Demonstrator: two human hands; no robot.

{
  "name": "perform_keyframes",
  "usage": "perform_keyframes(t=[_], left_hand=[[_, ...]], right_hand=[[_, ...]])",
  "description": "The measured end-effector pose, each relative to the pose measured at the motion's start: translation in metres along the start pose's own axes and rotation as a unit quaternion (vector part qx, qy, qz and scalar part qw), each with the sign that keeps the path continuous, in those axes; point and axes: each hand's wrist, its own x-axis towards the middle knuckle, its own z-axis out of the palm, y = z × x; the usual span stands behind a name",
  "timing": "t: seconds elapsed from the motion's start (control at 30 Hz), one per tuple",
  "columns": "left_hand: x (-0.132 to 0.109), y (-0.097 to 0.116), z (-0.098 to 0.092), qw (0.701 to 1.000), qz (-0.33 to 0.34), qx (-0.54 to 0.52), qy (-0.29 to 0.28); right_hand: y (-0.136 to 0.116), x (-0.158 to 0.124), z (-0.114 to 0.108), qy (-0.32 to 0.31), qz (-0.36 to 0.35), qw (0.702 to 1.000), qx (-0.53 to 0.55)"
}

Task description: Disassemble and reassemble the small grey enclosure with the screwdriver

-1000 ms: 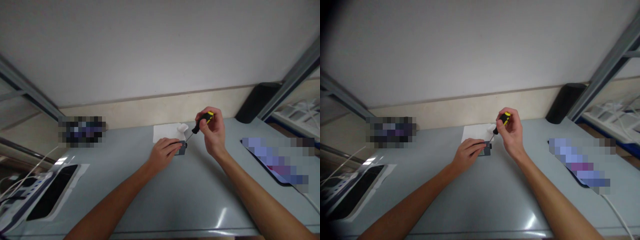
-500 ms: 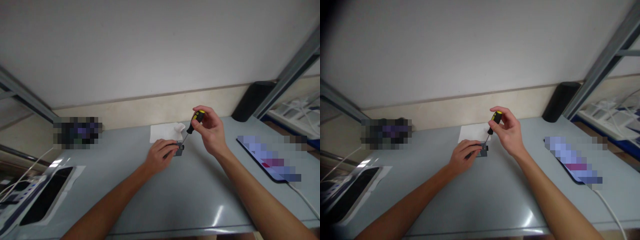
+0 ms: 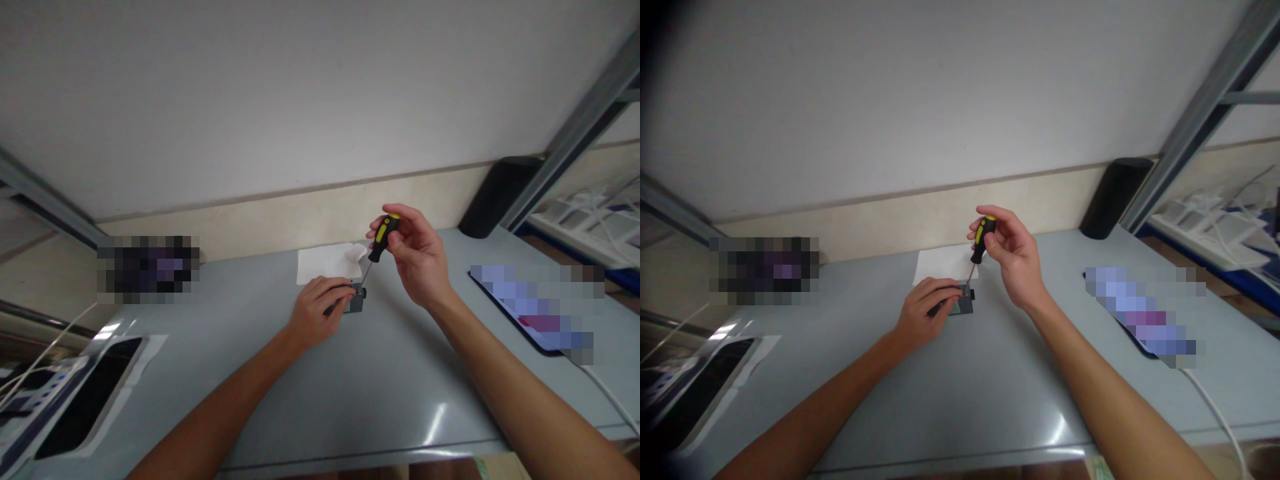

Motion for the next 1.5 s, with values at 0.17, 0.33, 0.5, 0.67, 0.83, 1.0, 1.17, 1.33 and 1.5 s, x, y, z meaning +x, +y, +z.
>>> perform_keyframes(t=[0.17,0.33,0.5,0.67,0.83,1.0,1.17,1.33,1.5], left_hand=[[0.001,-0.001,0.0,1.0,0.014,0.016,-0.005],[0.002,0.0,0.001,1.0,0.016,0.011,0.009],[0.001,0.0,0.002,1.0,0.017,0.017,0.009],[0.0,0.0,0.001,0.999,0.021,0.024,0.008],[0.0,0.001,0.001,1.0,0.008,0.028,0.003],[-0.001,0.001,0.001,1.0,0.009,0.028,0.004],[-0.002,0.0,0.002,1.0,0.007,0.028,-0.002],[-0.001,0.001,0.002,0.999,0.009,0.031,-0.001],[0.0,0.001,0.0,0.999,0.015,0.037,-0.003]], right_hand=[[-0.005,-0.001,0.001,0.005,0.016,1.0,0.016],[-0.008,0.0,-0.002,-0.006,0.01,1.0,0.004],[-0.008,0.0,-0.002,-0.009,0.026,1.0,0.003],[-0.009,-0.001,-0.004,-0.002,-0.014,1.0,-0.023],[-0.014,-0.003,0.002,-0.046,0.024,0.998,0.018],[-0.013,-0.002,-0.001,-0.031,0.002,0.999,-0.019],[-0.018,-0.002,0.0,-0.058,0.036,0.997,0.028],[-0.015,0.001,0.0,-0.018,0.023,1.0,-0.01],[-0.015,0.004,-0.005,-0.064,0.074,0.995,0.009]])
